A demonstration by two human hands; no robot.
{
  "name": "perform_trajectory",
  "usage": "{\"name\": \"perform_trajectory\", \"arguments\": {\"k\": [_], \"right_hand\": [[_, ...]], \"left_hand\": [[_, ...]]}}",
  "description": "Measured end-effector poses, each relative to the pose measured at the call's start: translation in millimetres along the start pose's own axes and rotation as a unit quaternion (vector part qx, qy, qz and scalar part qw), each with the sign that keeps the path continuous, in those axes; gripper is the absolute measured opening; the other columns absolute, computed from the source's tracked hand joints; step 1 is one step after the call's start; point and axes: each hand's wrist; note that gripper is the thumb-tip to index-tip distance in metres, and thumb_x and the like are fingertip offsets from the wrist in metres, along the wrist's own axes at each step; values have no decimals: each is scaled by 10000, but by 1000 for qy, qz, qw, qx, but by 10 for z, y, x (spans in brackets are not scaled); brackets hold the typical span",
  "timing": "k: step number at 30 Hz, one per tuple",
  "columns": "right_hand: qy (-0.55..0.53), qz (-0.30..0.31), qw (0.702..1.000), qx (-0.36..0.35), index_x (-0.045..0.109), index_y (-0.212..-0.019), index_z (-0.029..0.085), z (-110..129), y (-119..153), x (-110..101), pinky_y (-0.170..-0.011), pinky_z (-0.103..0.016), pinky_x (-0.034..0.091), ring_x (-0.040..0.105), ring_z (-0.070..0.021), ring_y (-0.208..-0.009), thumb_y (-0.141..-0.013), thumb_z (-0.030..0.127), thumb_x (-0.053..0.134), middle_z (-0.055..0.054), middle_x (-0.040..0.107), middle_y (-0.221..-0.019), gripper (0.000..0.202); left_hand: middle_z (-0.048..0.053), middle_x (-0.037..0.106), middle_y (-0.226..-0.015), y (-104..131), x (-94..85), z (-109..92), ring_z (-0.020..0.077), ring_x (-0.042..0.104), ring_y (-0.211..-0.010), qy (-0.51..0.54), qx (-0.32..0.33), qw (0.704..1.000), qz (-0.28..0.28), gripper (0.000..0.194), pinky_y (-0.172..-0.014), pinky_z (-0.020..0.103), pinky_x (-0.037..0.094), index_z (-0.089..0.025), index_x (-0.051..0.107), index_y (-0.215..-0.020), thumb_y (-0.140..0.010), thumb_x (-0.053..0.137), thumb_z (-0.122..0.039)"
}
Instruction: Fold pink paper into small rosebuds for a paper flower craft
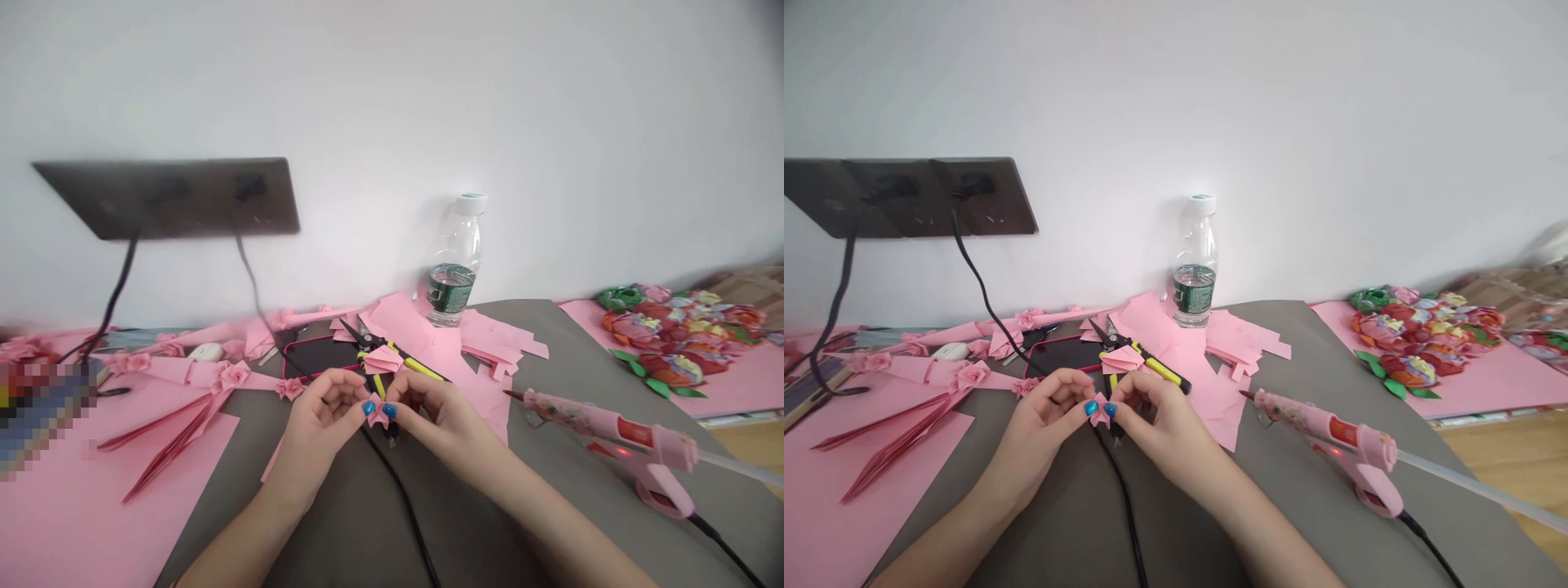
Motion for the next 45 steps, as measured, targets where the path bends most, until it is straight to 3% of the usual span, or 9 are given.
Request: {"name": "perform_trajectory", "arguments": {"k": [10, 13, 17, 24, 29, 33, 39, 45], "right_hand": [[13, 3, 1000, -18, 614, -840, 184, 2, 12, 2, -666, -276, 430, 550, -153, -724, -878, 225, 585, -10, 609, -786, 63], [46, -12, 999, -23, 624, -779, 185, 5, 7, -3, -652, -273, 408, 547, -155, -718, -851, 169, 581, -8, 621, -758, 85], [43, -17, 999, -14, 625, -735, 184, -2, -4, -20, -655, -278, 408, 554, -162, -721, -846, 197, 609, -10, 630, -737, 113], [29, -8, 999, -20, 653, -819, 180, 12, -6, -9, -638, -271, 406, 541, -150, -689, -835, 211, 641, -11, 640, -748, 37], [46, -20, 998, -36, 614, -737, 188, 21, 3, -2, -618, -263, 381, 518, -143, -674, -839, 183, 613, 3, 597, -712, 101], [16, -66, 997, -39, 620, -797, 193, 10, 10, -14, -640, -272, 386, 541, -145, -692, -872, 224, 594, -5, 619, -773, 85], [15, -54, 997, -60, 619, -773, 194, -3, -2, -10, -639, -276, 384, 521, -145, -693, -881, 247, 622, -6, 604, -764, 121], [-13, -31, 999, -41, 626, -817, 193, -20, -3, -6, -659, -272, 412, 542, -144, -716, -894, 272, 635, -9, 612, -808, 111]], "left_hand": [[-33, 660, -774, 13, 33, -48, 89, 572, -713, 46, -27, 997, 48, 219, -696, 196, 466, -195, 563, -877, -795, 766, -199], [-38, 664, -764, 18, 36, -41, 83, 560, -697, 44, -24, 998, 44, 247, -684, 194, 456, -197, 529, -867, -797, 766, -196], [-35, 685, -765, 10, 36, -34, 85, 582, -703, 44, -28, 998, 33, 263, -690, 197, 467, -196, 524, -874, -786, 773, -193], [-34, 686, -758, 18, 22, -31, 91, 597, -694, 33, -22, 999, 32, 245, -689, 195, 484, -200, 531, -845, -789, 769, -217], [-11, 634, -832, 23, 24, -44, 110, 591, -767, -31, 39, 999, 10, 172, -714, 196, 494, -186, 585, -804, -796, 750, -234], [-31, 548, -721, 25, 20, -41, 94, 524, -638, -93, 69, 993, -7, 147, -573, 169, 461, -180, 609, -776, -864, 668, -283], [4, 639, -774, 28, 24, -19, 132, 599, -707, -84, 45, 995, -14, 126, -546, 176, 504, -181, 663, -827, -787, 747, -266], [4, 686, -751, 10, 35, -49, 112, 595, -648, -61, 48, 997, -6, 71, -571, 177, 525, -184, 708, -774, -798, 738, -244]]}}
Point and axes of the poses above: each hand's wrist, its own y-axis away from the middle knuckle, its own x-axis out of the palm, z = x × y
